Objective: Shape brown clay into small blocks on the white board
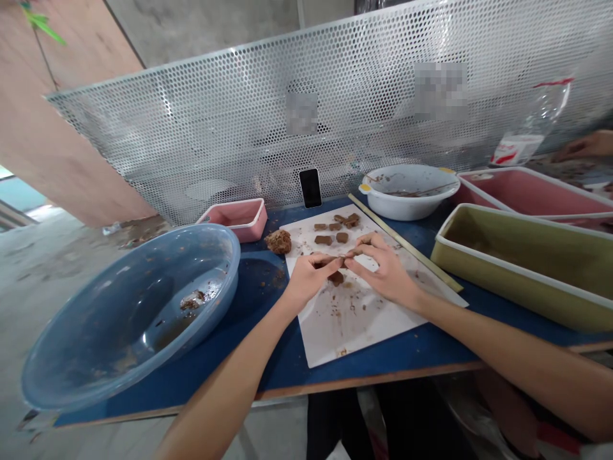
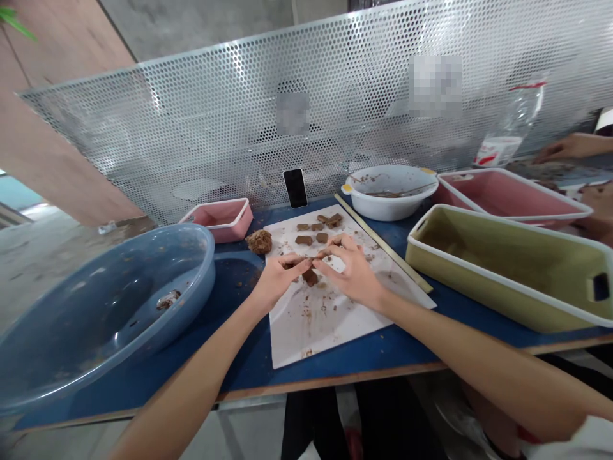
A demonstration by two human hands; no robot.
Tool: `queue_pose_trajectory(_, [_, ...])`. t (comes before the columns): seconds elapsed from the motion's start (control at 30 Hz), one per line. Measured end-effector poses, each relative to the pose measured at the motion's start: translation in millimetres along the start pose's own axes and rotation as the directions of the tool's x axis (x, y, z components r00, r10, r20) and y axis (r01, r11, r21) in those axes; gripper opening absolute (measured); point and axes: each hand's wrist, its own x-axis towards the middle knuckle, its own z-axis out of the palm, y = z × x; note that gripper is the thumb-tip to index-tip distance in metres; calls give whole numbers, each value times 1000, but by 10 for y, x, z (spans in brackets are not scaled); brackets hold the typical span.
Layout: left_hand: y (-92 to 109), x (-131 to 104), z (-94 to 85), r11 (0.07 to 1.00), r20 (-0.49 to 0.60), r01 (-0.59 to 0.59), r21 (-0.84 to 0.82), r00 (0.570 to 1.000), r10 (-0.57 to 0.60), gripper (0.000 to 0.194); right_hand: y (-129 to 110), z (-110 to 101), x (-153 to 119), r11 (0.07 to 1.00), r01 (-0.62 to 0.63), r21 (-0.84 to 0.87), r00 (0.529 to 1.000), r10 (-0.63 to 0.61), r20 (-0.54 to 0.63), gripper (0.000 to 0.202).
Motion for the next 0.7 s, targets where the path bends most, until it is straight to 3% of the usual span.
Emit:
queue_pose_trajectory(0.13, [-25, 29, -50, 968, -13, -159, 193, 986, 165, 43, 68, 32, 30, 992, -65, 111, 997, 61, 40, 36])
queue_pose_trajectory(0.23, [-68, 70, -94, 937, -20, -217, 273, 973, 231, 39, 122, 53, 35, 991, -85, 104, 994, 77, 77, 34])
queue_pose_trajectory(0.53, [-152, 168, -212, 856, -63, -231, 462, 955, 291, 21, 222, 178, 11, 989, -141, -39, 989, 142, 39, 38])
queue_pose_trajectory(0.6, [-136, 178, -249, 832, -8, -242, 499, 959, 283, 20, 276, 212, 6, 985, -155, -77, 987, 159, 37, 39])
queue_pose_trajectory(0.7, [-108, 186, -318, 813, 96, -252, 525, 967, 237, 32, 353, 251, 2, 985, -156, -78, 987, 159, 30, 45])
